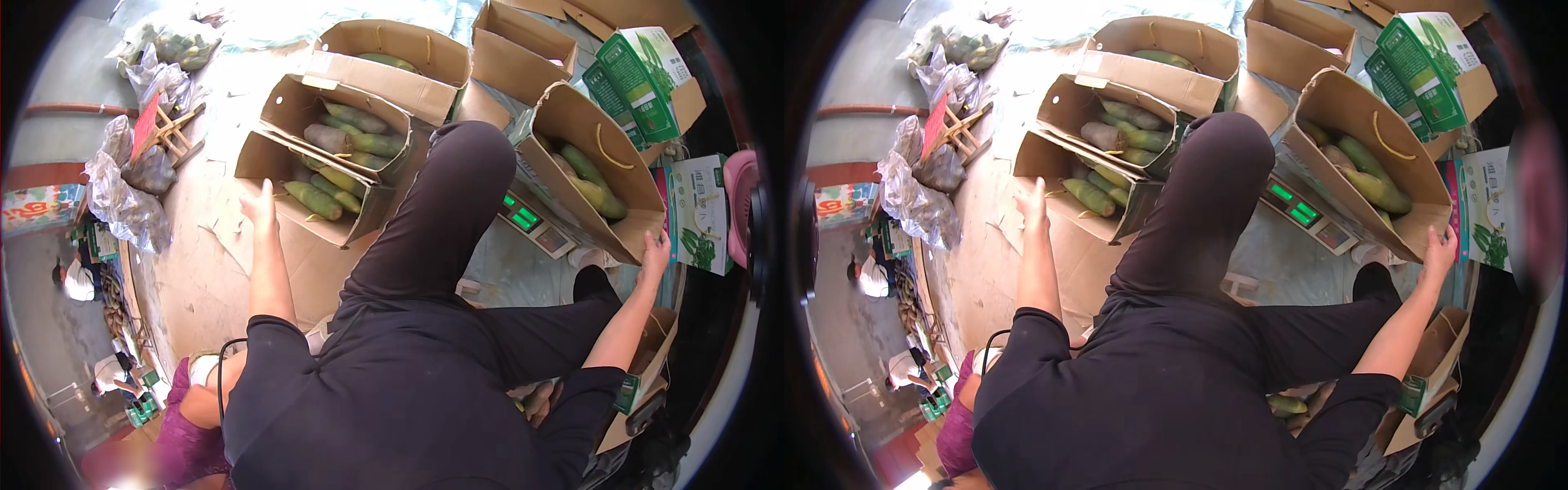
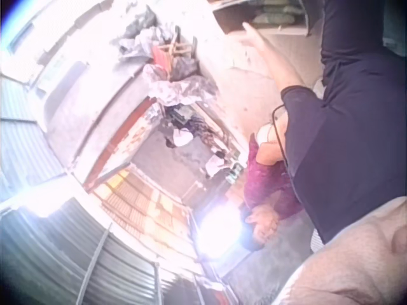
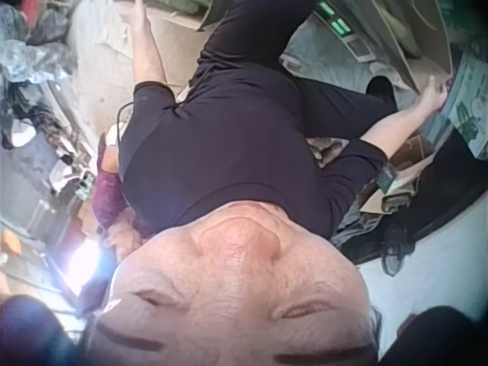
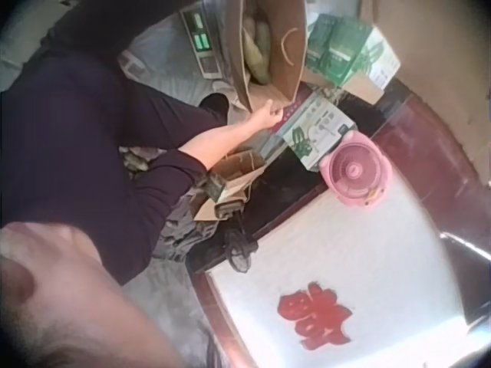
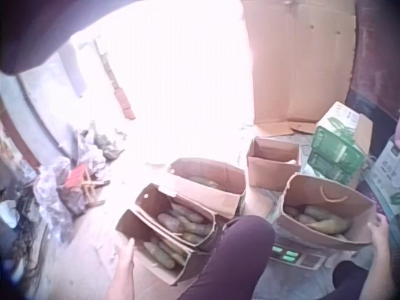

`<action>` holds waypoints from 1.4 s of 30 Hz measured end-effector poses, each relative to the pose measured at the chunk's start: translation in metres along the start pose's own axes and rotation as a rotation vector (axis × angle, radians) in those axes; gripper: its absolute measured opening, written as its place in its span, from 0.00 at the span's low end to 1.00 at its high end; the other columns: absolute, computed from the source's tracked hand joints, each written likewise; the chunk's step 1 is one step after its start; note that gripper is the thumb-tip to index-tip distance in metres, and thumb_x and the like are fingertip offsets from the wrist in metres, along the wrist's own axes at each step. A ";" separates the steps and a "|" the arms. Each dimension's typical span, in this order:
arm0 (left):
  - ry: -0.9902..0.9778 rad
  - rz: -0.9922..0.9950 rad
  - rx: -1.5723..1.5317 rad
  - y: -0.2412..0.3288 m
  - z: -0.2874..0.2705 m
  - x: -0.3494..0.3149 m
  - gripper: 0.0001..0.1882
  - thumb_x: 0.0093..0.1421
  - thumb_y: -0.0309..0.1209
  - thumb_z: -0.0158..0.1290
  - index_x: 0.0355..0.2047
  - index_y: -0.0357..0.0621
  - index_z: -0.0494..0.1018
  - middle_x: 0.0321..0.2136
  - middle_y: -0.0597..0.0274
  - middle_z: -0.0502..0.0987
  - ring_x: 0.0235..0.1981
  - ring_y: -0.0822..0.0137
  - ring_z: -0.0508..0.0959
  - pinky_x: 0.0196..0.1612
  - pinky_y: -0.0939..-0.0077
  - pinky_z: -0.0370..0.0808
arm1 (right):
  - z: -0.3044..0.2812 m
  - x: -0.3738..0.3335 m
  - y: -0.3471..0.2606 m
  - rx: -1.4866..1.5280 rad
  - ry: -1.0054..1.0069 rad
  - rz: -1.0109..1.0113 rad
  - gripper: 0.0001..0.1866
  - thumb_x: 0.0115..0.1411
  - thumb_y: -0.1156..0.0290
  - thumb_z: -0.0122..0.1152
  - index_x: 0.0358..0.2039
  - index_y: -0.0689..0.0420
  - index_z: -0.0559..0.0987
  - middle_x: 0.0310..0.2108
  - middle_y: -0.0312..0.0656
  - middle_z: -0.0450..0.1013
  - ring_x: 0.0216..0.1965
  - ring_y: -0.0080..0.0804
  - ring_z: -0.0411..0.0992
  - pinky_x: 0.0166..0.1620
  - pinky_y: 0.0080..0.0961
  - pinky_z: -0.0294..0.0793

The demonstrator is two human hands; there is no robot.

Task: Sorting vegetables into cardboard boxes and weighing them.

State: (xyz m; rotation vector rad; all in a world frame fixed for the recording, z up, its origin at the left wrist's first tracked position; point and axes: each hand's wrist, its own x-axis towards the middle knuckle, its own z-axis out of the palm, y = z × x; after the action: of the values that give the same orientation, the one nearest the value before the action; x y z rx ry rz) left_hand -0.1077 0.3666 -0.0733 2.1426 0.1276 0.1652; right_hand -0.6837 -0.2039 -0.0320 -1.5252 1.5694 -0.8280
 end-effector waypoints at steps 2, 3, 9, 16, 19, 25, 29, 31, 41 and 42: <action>-0.121 -0.483 0.098 -0.005 0.000 -0.021 0.29 0.53 0.38 0.57 0.49 0.31 0.64 0.53 0.46 0.65 0.48 0.53 0.71 0.49 0.55 0.70 | -0.008 -0.001 0.004 -0.028 0.018 0.003 0.29 0.56 0.73 0.59 0.56 0.64 0.61 0.47 0.49 0.69 0.45 0.32 0.70 0.47 0.25 0.69; -0.297 -0.753 0.013 0.019 -0.004 -0.037 0.26 0.54 0.40 0.56 0.48 0.34 0.66 0.52 0.48 0.65 0.45 0.57 0.72 0.46 0.52 0.72 | -0.008 -0.001 0.005 -0.032 0.006 0.005 0.29 0.55 0.73 0.59 0.56 0.64 0.61 0.48 0.49 0.69 0.46 0.32 0.69 0.47 0.26 0.68; -0.458 -0.797 0.095 -0.041 0.004 -0.013 0.09 0.57 0.31 0.47 0.36 0.40 0.68 0.18 0.63 0.66 0.14 0.71 0.64 0.31 0.54 0.78 | -0.004 0.008 0.017 -0.137 0.049 -0.055 0.30 0.53 0.73 0.61 0.55 0.65 0.63 0.49 0.48 0.68 0.48 0.33 0.68 0.51 0.27 0.65; -0.392 -0.753 -0.043 -0.065 -0.042 -0.040 0.05 0.54 0.25 0.45 0.30 0.39 0.68 0.14 0.65 0.64 0.10 0.72 0.61 0.28 0.56 0.79 | -0.002 0.006 0.015 -0.180 0.034 -0.045 0.30 0.52 0.72 0.63 0.53 0.66 0.65 0.48 0.47 0.69 0.48 0.33 0.68 0.51 0.27 0.64; -0.331 -0.799 -0.054 -0.092 -0.086 -0.046 0.07 0.53 0.24 0.46 0.33 0.38 0.69 0.16 0.62 0.68 0.11 0.70 0.65 0.24 0.58 0.79 | -0.002 0.007 0.014 -0.192 0.046 -0.036 0.30 0.51 0.72 0.63 0.53 0.66 0.65 0.47 0.47 0.70 0.46 0.32 0.68 0.51 0.27 0.65; -0.191 -0.943 0.046 -0.153 -0.188 -0.083 0.11 0.54 0.26 0.47 0.38 0.40 0.68 0.23 0.55 0.73 0.15 0.64 0.72 0.21 0.60 0.78 | -0.007 0.012 0.020 -0.182 0.021 -0.023 0.30 0.51 0.71 0.64 0.53 0.66 0.65 0.47 0.47 0.70 0.46 0.33 0.69 0.51 0.27 0.64; -0.121 -1.047 0.124 -0.182 -0.240 -0.115 0.09 0.55 0.27 0.47 0.37 0.41 0.69 0.24 0.55 0.74 0.17 0.62 0.73 0.23 0.56 0.78 | -0.010 0.016 0.027 -0.177 0.005 -0.029 0.31 0.51 0.71 0.64 0.54 0.67 0.64 0.47 0.47 0.69 0.46 0.33 0.68 0.51 0.27 0.64; -0.074 -1.135 0.192 -0.197 -0.267 -0.129 0.09 0.55 0.27 0.47 0.37 0.41 0.69 0.24 0.54 0.74 0.18 0.61 0.74 0.24 0.54 0.78 | 0.001 0.020 0.026 -0.211 0.015 -0.079 0.30 0.51 0.71 0.63 0.53 0.66 0.65 0.47 0.47 0.70 0.46 0.33 0.69 0.51 0.27 0.64; -0.909 0.014 1.187 0.002 -0.171 -0.062 0.19 0.57 0.34 0.43 0.19 0.32 0.76 0.22 0.42 0.77 0.26 0.46 0.78 0.34 0.58 0.75 | -0.008 0.016 0.022 -0.236 -0.002 -0.041 0.28 0.51 0.71 0.63 0.52 0.65 0.66 0.46 0.46 0.71 0.46 0.33 0.69 0.50 0.28 0.65; -0.707 0.207 1.101 0.010 -0.147 -0.052 0.15 0.55 0.35 0.47 0.28 0.34 0.76 0.27 0.40 0.76 0.32 0.42 0.76 0.39 0.55 0.72 | -0.005 0.017 0.021 -0.228 -0.016 -0.054 0.28 0.51 0.71 0.63 0.52 0.65 0.66 0.46 0.46 0.71 0.46 0.33 0.69 0.50 0.28 0.64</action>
State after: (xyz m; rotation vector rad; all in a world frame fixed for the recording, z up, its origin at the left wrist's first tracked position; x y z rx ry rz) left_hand -0.1831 0.4744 0.0111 3.1449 -0.5376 -0.7045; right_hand -0.6976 -0.2200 -0.0495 -1.7383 1.6622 -0.6817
